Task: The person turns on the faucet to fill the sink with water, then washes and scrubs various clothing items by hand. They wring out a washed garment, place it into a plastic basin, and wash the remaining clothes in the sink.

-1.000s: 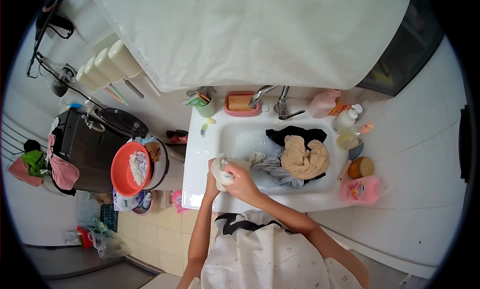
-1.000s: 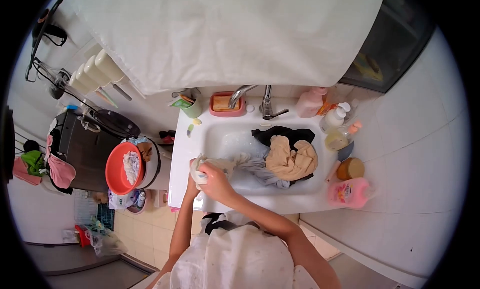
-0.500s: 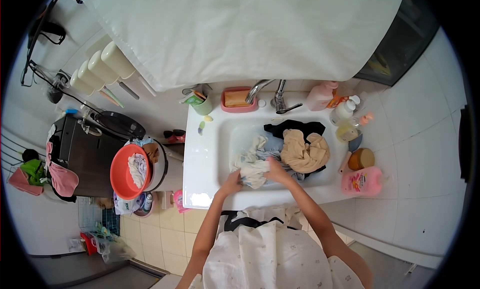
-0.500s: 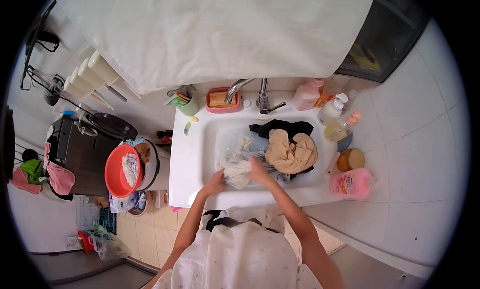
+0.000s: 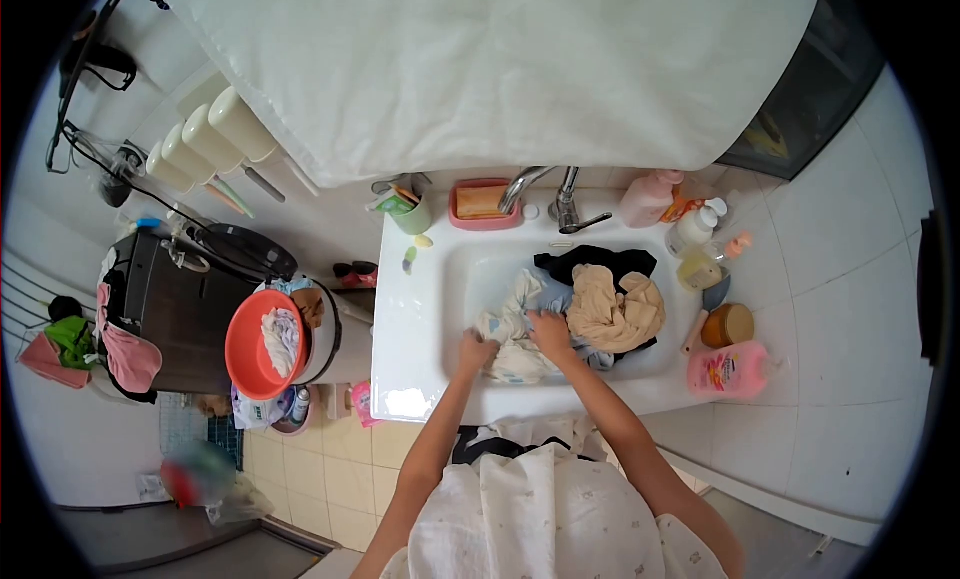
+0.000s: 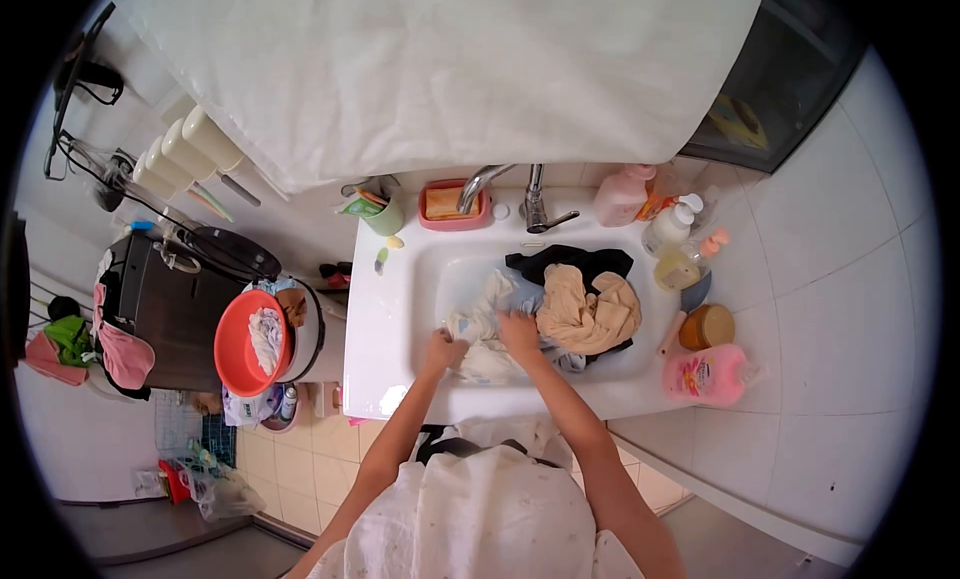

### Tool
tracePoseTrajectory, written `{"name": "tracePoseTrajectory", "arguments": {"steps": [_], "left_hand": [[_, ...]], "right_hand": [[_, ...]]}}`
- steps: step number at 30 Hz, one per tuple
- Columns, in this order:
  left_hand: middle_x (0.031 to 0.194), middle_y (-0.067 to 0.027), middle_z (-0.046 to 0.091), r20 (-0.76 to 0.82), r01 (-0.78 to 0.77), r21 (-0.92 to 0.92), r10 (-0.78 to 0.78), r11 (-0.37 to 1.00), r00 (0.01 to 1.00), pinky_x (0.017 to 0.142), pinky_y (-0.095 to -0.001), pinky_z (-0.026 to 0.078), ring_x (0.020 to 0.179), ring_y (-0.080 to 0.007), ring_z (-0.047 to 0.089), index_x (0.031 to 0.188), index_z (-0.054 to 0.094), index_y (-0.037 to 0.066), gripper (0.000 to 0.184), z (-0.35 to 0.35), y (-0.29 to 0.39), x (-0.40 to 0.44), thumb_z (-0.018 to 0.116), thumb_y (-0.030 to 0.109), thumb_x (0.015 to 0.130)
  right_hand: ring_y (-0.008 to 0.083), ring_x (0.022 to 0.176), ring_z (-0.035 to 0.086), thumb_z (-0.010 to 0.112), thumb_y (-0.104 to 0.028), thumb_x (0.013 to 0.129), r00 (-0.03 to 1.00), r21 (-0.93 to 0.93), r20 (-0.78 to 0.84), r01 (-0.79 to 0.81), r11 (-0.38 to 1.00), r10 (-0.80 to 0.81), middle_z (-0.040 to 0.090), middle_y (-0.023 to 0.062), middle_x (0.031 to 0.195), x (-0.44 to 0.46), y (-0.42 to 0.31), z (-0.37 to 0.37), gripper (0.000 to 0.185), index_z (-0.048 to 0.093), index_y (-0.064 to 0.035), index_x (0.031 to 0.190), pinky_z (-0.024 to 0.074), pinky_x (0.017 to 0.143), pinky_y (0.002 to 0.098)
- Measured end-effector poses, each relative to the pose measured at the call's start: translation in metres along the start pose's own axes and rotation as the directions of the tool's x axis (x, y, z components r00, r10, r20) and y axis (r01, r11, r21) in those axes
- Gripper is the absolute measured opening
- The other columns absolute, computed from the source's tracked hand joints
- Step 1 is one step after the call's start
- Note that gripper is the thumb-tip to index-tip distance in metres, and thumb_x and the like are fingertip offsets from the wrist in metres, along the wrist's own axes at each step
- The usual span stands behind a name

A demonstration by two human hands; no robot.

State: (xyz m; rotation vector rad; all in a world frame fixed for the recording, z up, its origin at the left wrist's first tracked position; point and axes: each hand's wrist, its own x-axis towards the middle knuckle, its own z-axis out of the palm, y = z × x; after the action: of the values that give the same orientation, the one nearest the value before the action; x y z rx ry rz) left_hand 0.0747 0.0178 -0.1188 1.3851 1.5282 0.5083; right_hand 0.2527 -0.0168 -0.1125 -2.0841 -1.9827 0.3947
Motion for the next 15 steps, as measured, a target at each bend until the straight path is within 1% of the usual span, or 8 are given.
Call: {"name": "tracePoseTrajectory", "arguments": {"steps": [2,4,5,9,11,12,14,15], "left_hand": [[0.088,-0.0110,0.058,0.222,0.110,0.016,-0.111,0.994,0.969,0.059,-0.0288,0.045,0.070,-0.0186,0.056,0.108,0.047,-0.006,0.050,0.011,-0.055,0.034,0.061,0.018,0.066],[0.085,-0.0112,0.058,0.259,0.151,-0.115,-0.118,0.982,0.959,0.062,-0.0286,0.044,0.073,-0.0186,0.055,0.104,0.048,-0.006,0.044,-0.005,-0.032,0.020,0.057,0.015,0.067],[0.082,-0.0114,0.058,0.296,0.197,-0.241,-0.121,0.950,0.948,0.066,-0.0284,0.043,0.075,-0.0186,0.055,0.101,0.050,-0.006,0.037,-0.011,-0.028,0.013,0.052,0.013,0.069],[0.089,-0.0094,0.057,0.247,0.091,-0.246,-0.028,0.965,0.969,0.070,-0.0263,0.042,0.082,-0.0161,0.053,0.105,0.049,-0.003,0.037,-0.034,-0.014,-0.006,0.048,0.008,0.070],[0.098,-0.0041,0.054,0.311,0.171,-0.416,-0.037,0.893,0.950,0.071,-0.0234,0.040,0.087,-0.0112,0.050,0.112,0.047,0.004,0.041,-0.049,0.026,-0.032,0.044,0.003,0.071],[0.098,-0.0041,0.054,0.311,0.170,-0.417,-0.035,0.893,0.950,0.071,-0.0234,0.040,0.087,-0.0112,0.050,0.112,0.047,0.004,0.041,-0.052,0.033,-0.038,0.044,0.003,0.071],[0.095,-0.0009,0.054,0.336,0.073,-0.374,0.062,0.925,0.940,0.071,-0.0225,0.040,0.084,-0.0099,0.049,0.111,0.048,0.007,0.041,-0.054,0.037,-0.047,0.045,0.001,0.070],[0.095,-0.0009,0.054,0.334,0.072,-0.377,0.062,0.924,0.941,0.071,-0.0225,0.040,0.084,-0.0099,0.049,0.111,0.048,0.007,0.041,-0.052,0.036,-0.048,0.045,0.001,0.070]], "right_hand": [[0.0290,0.082,0.053,0.060,-0.015,0.069,1.000,0.024,0.002,-0.002,1.000,0.002,0.054,0.0139,0.085,0.000,0.015,0.006,0.026,0.054,-0.0070,0.093,0.0404,0.073,0.0359],[0.0272,0.076,0.054,0.052,-0.009,0.072,0.970,-0.177,-0.222,0.056,0.983,-0.095,0.055,0.0122,0.077,-0.002,0.033,0.007,0.017,0.055,-0.0060,0.089,0.0417,0.070,0.0329],[0.0257,0.076,0.053,0.048,-0.006,0.072,0.962,-0.272,-0.228,0.086,0.958,-0.151,0.053,0.0102,0.076,-0.009,0.030,-0.016,0.014,0.055,-0.0045,0.084,0.0420,0.069,0.0306],[0.0256,0.080,0.050,0.050,-0.005,0.068,0.943,-0.312,-0.294,0.057,0.948,-0.153,0.052,0.0097,0.079,0.008,0.043,-0.010,0.016,0.055,-0.0046,0.083,0.0419,0.069,0.0316],[0.0262,0.088,0.047,0.051,-0.004,0.066,0.935,-0.179,-0.348,-0.142,0.974,0.072,0.050,0.0103,0.085,0.025,0.033,-0.007,0.021,0.056,-0.0043,0.086,0.0398,0.075,0.0333],[0.0262,0.088,0.047,0.051,-0.004,0.066,0.934,-0.180,-0.349,-0.141,0.973,0.071,0.050,0.0103,0.085,0.030,0.024,-0.010,0.021,0.056,-0.0043,0.086,0.0398,0.075,0.0333],[0.0276,0.096,0.044,0.051,-0.005,0.066,0.901,-0.189,-0.412,0.058,0.980,-0.133,0.050,0.0116,0.094,0.035,-0.001,-0.017,0.031,0.055,-0.0058,0.097,0.0354,0.081,0.0374],[0.0276,0.096,0.044,0.051,-0.005,0.066,0.901,-0.191,-0.411,0.061,0.980,-0.136,0.050,0.0116,0.094,0.035,-0.010,-0.020,0.031,0.055,-0.0058,0.097,0.0354,0.081,0.0374]]}}
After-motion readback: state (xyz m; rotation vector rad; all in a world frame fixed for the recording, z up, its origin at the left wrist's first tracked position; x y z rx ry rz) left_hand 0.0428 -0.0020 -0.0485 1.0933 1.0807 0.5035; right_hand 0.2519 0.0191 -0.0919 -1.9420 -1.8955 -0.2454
